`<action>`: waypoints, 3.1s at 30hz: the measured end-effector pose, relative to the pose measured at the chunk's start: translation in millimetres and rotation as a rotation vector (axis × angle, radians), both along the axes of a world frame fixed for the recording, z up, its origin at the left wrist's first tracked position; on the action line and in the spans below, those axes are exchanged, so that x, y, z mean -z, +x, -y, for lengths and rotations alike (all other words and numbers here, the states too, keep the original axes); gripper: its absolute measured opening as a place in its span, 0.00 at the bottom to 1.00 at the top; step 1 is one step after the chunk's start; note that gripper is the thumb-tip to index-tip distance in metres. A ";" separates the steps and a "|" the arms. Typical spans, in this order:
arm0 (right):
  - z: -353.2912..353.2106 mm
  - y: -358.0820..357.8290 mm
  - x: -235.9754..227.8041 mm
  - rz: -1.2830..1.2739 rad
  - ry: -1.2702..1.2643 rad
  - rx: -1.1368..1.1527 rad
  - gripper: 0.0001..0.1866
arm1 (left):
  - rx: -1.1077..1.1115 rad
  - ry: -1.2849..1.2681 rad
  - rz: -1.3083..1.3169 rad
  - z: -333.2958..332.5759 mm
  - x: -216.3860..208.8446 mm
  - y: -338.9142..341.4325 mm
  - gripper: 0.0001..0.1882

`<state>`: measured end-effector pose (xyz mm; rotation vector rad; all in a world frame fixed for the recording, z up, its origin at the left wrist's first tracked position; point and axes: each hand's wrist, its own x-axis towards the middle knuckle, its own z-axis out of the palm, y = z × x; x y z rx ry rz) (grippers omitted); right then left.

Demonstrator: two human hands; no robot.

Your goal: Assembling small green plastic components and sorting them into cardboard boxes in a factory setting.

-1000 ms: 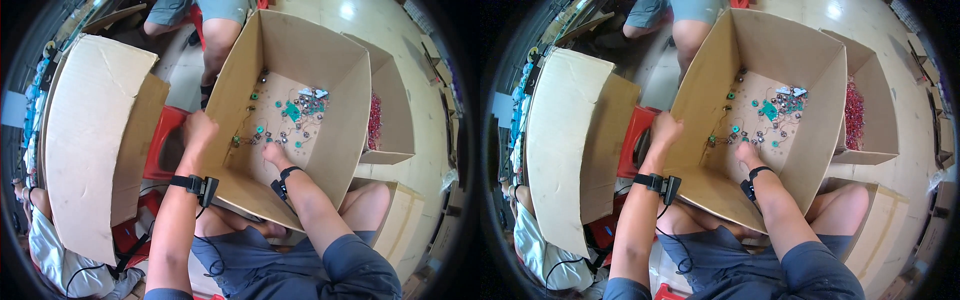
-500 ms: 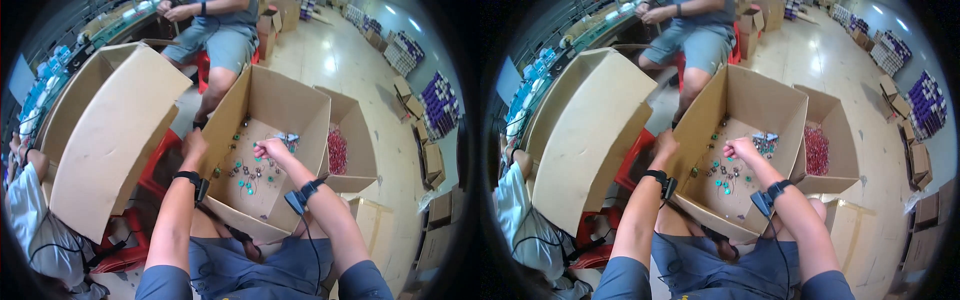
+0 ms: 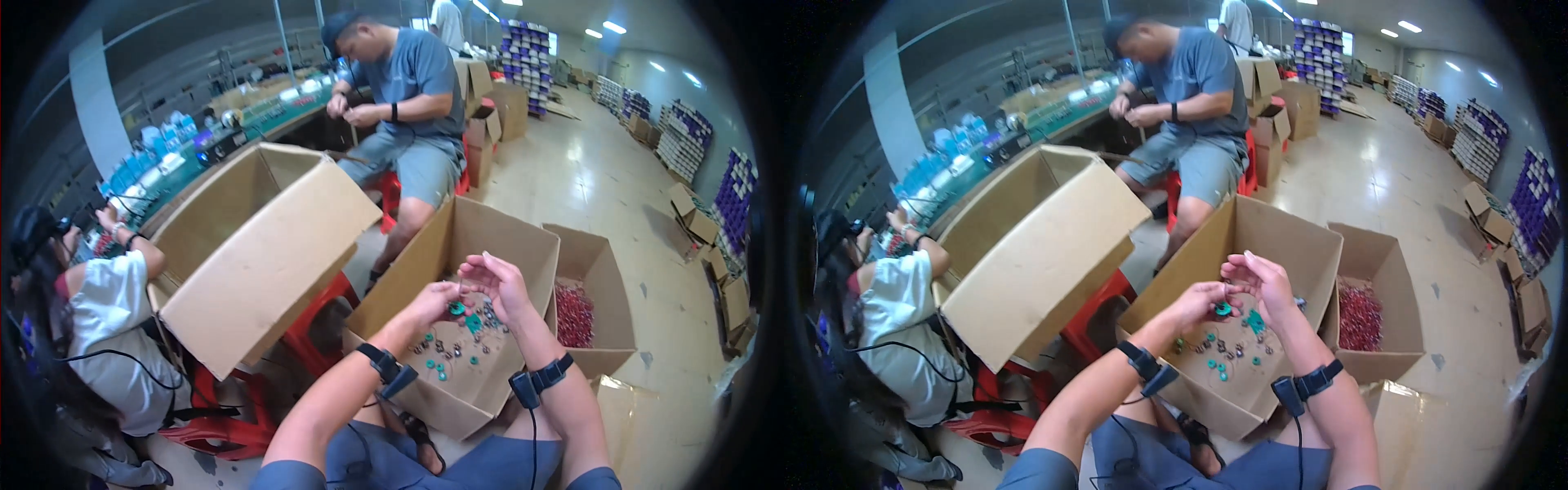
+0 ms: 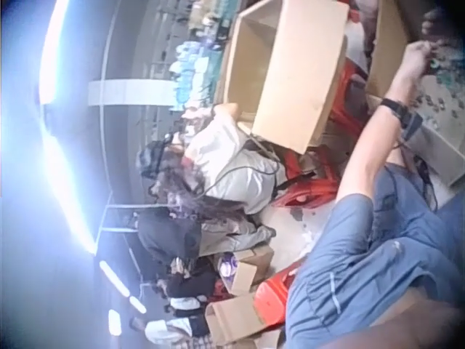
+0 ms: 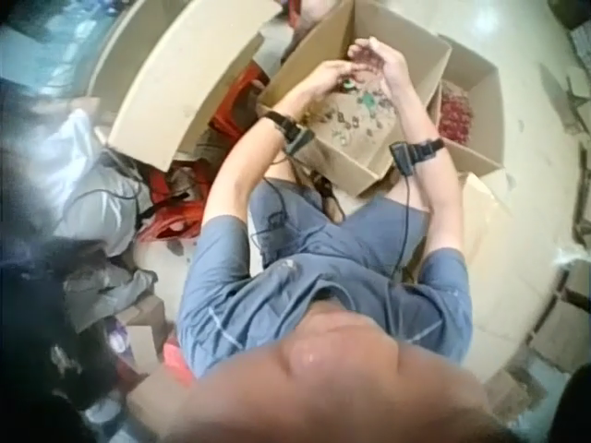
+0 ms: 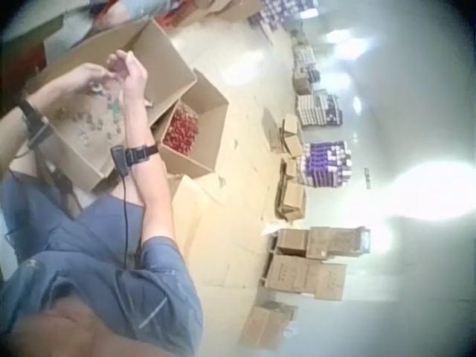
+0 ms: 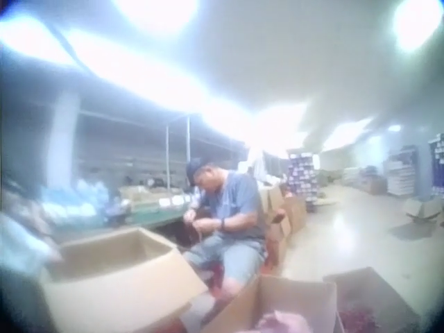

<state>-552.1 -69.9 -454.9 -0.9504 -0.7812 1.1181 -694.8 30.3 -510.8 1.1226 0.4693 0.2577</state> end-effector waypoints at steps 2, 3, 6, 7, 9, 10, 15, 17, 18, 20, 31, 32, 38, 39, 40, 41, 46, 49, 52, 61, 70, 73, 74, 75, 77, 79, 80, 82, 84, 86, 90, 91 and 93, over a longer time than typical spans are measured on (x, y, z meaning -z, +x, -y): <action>0.0 3.8 -1.2 -0.048 0.052 0.066 0.18 | -0.052 -0.129 0.032 5.9 -12.2 2.3 0.17; 0.1 8.6 -2.0 -0.057 0.079 0.052 0.18 | -0.084 -0.142 -0.017 7.8 -19.7 4.2 0.16; -3.6 18.9 5.4 0.056 0.136 0.119 0.21 | -0.146 -0.218 -0.025 4.7 -25.8 10.7 0.12; -7.6 17.3 11.0 0.044 0.144 0.109 0.21 | -0.158 -0.209 -0.033 0.2 -25.2 11.6 0.12; -12.3 14.7 23.7 0.377 0.198 0.190 0.21 | -0.182 -0.023 -0.080 -6.5 -19.8 14.5 0.11; -17.2 12.4 31.1 0.528 0.249 0.204 0.20 | -0.216 0.011 -0.053 -10.0 -16.2 17.4 0.08; -23.5 10.6 30.9 1.170 0.240 0.236 0.12 | -0.333 0.189 -0.132 -29.4 7.2 26.0 0.10; -31.9 11.7 30.4 1.314 0.112 0.240 0.06 | -0.323 0.155 -0.050 -40.5 16.1 24.7 0.11; -37.3 12.9 38.0 1.332 0.148 0.301 0.05 | -0.304 0.055 -0.039 -42.5 16.1 24.7 0.12; -43.0 10.9 45.6 1.347 0.083 0.296 0.05 | -0.321 -0.006 -0.051 -41.2 15.1 20.7 0.13; -58.9 31.9 82.0 0.759 -0.097 0.299 0.04 | -0.359 -0.130 0.017 -38.7 36.5 37.0 0.13; -62.8 35.9 82.6 0.646 -0.048 0.261 0.03 | -0.314 -0.150 0.019 -39.9 39.9 37.7 0.13; -73.0 32.5 82.3 0.554 -0.114 0.208 0.03 | -0.396 -0.250 0.033 -48.6 27.9 30.4 0.12; -72.8 33.2 78.9 0.492 -0.096 0.209 0.04 | -0.349 -0.301 0.061 -49.5 23.7 33.6 0.12; -70.5 35.6 75.9 0.485 -0.097 0.185 0.04 | -0.317 -0.338 0.056 -47.8 23.0 35.0 0.12; -68.4 38.5 75.6 0.475 -0.105 0.195 0.04 | -0.286 -0.374 0.052 -45.9 22.7 37.1 0.12; -62.3 47.1 81.3 0.414 -0.081 0.240 0.03 | -0.372 -0.319 0.059 -37.1 22.6 42.2 0.12; -63.5 42.1 84.0 0.390 -0.060 0.222 0.03 | -0.385 -0.318 0.063 -40.4 23.7 37.8 0.13; -65.6 45.4 88.9 0.384 -0.026 0.251 0.03 | -0.351 -0.320 0.079 -38.9 19.4 38.9 0.13; -65.4 47.0 85.6 0.396 0.001 0.283 0.04 | -0.321 -0.308 0.120 -40.3 25.7 41.3 0.14; -64.6 42.5 80.1 0.478 -0.022 0.301 0.07 | -0.331 -0.199 0.119 -38.0 23.2 37.9 0.12; -60.9 39.7 75.9 0.534 -0.065 0.215 0.08 | -0.337 -0.238 0.067 -38.5 21.5 36.1 0.12; -63.0 40.1 75.0 0.453 -0.054 0.253 0.08 | -0.324 -0.240 0.109 -38.2 21.1 35.8 0.13; -64.2 40.1 75.0 0.367 -0.048 0.289 0.08 | -0.311 -0.245 0.148 -37.2 19.5 34.6 0.13; -63.5 42.7 75.1 0.407 -0.034 0.281 0.08 | -0.345 -0.237 0.139 -37.8 16.5 35.4 0.13; -61.2 36.7 70.4 0.512 -0.049 0.211 0.08 | -0.392 -0.228 0.128 -40.0 15.3 34.1 0.13; -63.0 31.8 68.9 0.427 -0.031 0.214 0.07 | -0.374 -0.186 0.116 -40.5 16.0 32.5 0.13; -61.7 32.5 69.5 0.532 -0.051 0.262 0.06 | -0.319 -0.188 0.166 -39.7 16.6 31.3 0.14; -62.4 34.8 70.8 0.734 -0.086 0.370 0.05 | -0.351 -0.179 0.120 -41.0 18.3 31.0 0.14; -63.4 31.3 72.5 0.545 -0.082 0.312 0.05 | -0.384 -0.169 0.074 -42.4 20.1 29.7 0.15; -61.7 32.5 74.0 0.700 -0.100 0.344 0.07 | -0.352 -0.160 0.080 -40.3 19.8 28.1 0.15; -62.6 32.6 75.6 0.699 -0.106 0.343 0.07 | -0.385 -0.147 0.036 -40.9 19.0 30.3 0.16; -64.5 33.9 84.1 0.342 -0.043 0.205 0.10 | -0.357 -0.159 0.072 -43.5 17.4 28.1 0.18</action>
